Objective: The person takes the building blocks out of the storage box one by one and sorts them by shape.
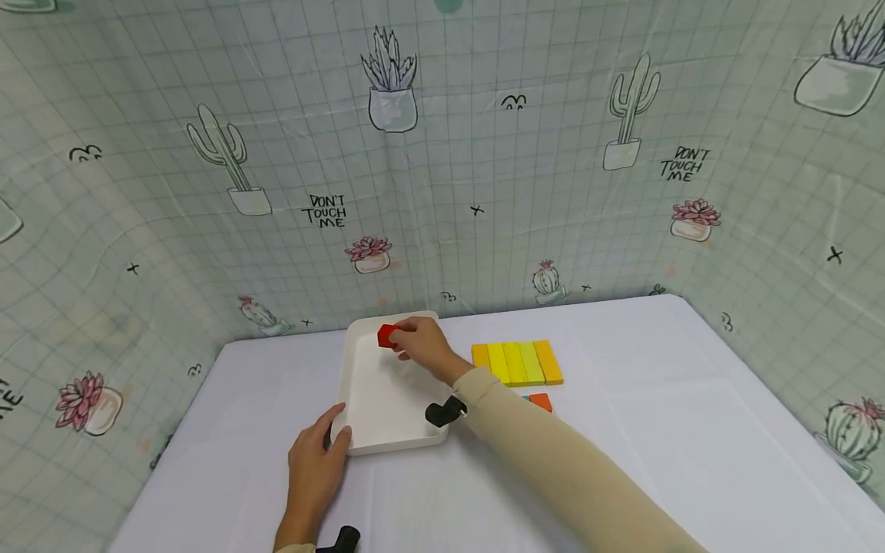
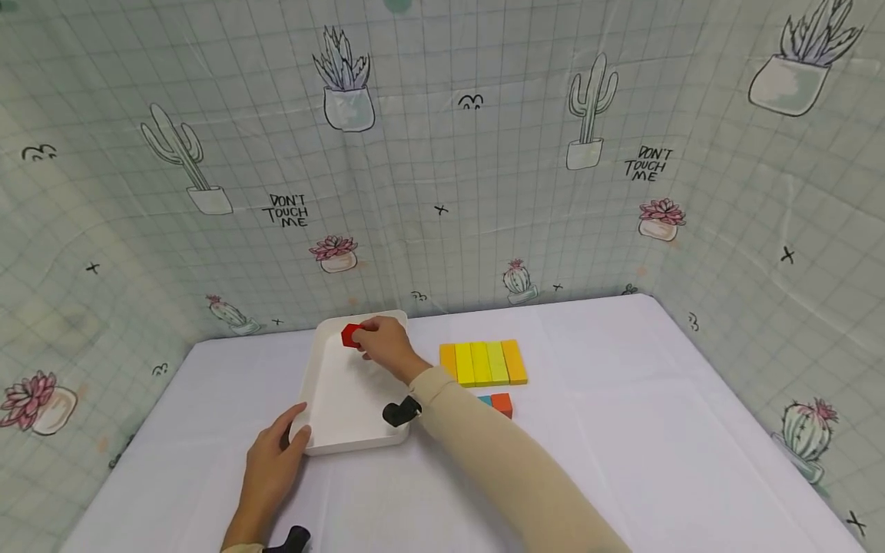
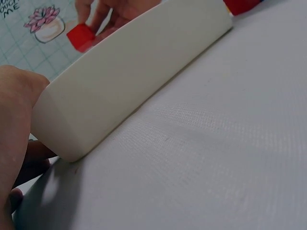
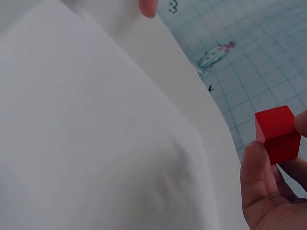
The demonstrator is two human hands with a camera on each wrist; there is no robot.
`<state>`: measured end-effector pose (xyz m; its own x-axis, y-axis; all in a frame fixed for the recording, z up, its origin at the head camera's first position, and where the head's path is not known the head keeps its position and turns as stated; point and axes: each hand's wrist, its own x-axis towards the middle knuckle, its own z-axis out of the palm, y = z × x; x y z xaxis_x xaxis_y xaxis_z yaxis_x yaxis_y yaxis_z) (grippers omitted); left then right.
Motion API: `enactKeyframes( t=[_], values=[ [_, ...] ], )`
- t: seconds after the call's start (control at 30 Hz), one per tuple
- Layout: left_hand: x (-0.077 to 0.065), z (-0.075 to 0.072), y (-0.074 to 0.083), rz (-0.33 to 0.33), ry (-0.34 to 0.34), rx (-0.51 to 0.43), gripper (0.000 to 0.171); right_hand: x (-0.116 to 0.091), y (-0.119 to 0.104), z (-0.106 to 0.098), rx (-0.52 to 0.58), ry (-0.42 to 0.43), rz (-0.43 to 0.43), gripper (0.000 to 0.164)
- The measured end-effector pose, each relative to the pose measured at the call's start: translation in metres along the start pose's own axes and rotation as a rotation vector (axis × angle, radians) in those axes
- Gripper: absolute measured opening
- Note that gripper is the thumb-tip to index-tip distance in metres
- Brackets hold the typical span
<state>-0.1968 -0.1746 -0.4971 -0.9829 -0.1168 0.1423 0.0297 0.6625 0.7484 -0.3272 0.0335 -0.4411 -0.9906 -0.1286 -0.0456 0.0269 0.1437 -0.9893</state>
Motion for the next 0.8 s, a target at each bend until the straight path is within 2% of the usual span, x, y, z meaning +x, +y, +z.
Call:
enactKeyframes(
  t=[0.23,0.53,0.8],
  values=[
    [0.000,0.000,0.002,-0.006,0.003,0.002,0.043,-0.008,-0.007,-0.007,-0.011,0.000,0.005,0.034],
    [0.000,0.003,0.001,0.016,-0.002,0.012,0.043,-0.028,-0.008,-0.020,-0.008,0.008,-0.070,0.033],
    [-0.002,0.001,0.001,0.008,0.006,0.001,0.043,-0.043,-0.006,-0.037,0.001,-0.008,-0.052,0.034]
  ],
)
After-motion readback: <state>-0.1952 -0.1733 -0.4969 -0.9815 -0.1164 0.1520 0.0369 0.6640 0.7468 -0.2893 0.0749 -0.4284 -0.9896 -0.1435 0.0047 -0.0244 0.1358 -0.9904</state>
